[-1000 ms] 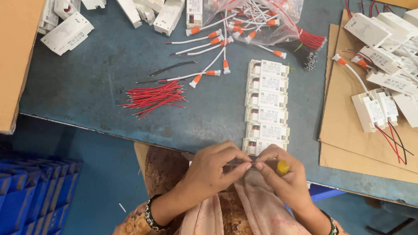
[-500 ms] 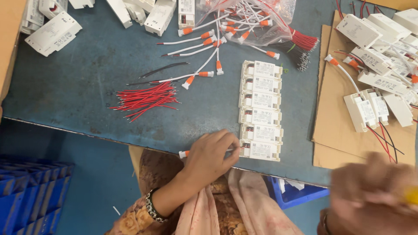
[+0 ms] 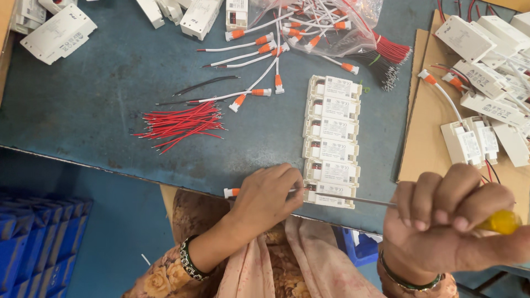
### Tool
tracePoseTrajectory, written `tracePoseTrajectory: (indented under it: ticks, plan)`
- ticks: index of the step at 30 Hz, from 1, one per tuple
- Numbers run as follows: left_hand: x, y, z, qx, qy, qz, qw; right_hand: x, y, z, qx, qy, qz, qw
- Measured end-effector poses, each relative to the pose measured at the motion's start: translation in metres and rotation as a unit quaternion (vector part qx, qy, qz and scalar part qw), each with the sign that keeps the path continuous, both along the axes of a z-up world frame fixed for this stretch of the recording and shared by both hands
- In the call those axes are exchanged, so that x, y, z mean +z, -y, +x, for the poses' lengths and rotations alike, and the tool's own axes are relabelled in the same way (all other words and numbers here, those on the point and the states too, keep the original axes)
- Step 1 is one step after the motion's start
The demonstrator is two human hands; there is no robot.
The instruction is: The person organizes and prepares electronic driver modules by aligning them on a table and handling connected wires by hand.
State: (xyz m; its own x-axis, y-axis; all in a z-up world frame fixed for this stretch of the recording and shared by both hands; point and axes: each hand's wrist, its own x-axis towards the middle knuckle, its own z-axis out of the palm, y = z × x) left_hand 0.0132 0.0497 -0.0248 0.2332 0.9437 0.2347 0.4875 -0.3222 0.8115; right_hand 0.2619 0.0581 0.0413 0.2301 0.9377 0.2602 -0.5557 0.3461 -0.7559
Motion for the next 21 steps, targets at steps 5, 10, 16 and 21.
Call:
tracePoseTrajectory:
  ticks: [5,10,16,21]
  plan:
    - [0.0,-0.001,0.002,0.002,-0.013,0.007,1.0,0.011,-0.005,-0.021,0.002,-0.152,0.004,0.988]
    - [-0.001,-0.002,0.004,0.005,-0.027,0.006,1.0,0.011,-0.004,-0.024,0.006,-0.042,0.016,0.999]
    - [0.0,-0.004,0.006,0.008,-0.043,0.015,0.999,0.02,-0.012,-0.04,-0.078,0.037,-0.027,0.996]
    - [0.003,-0.006,0.006,-0.003,-0.057,0.02,0.998,0.017,-0.002,-0.039,-0.108,0.182,-0.039,0.977]
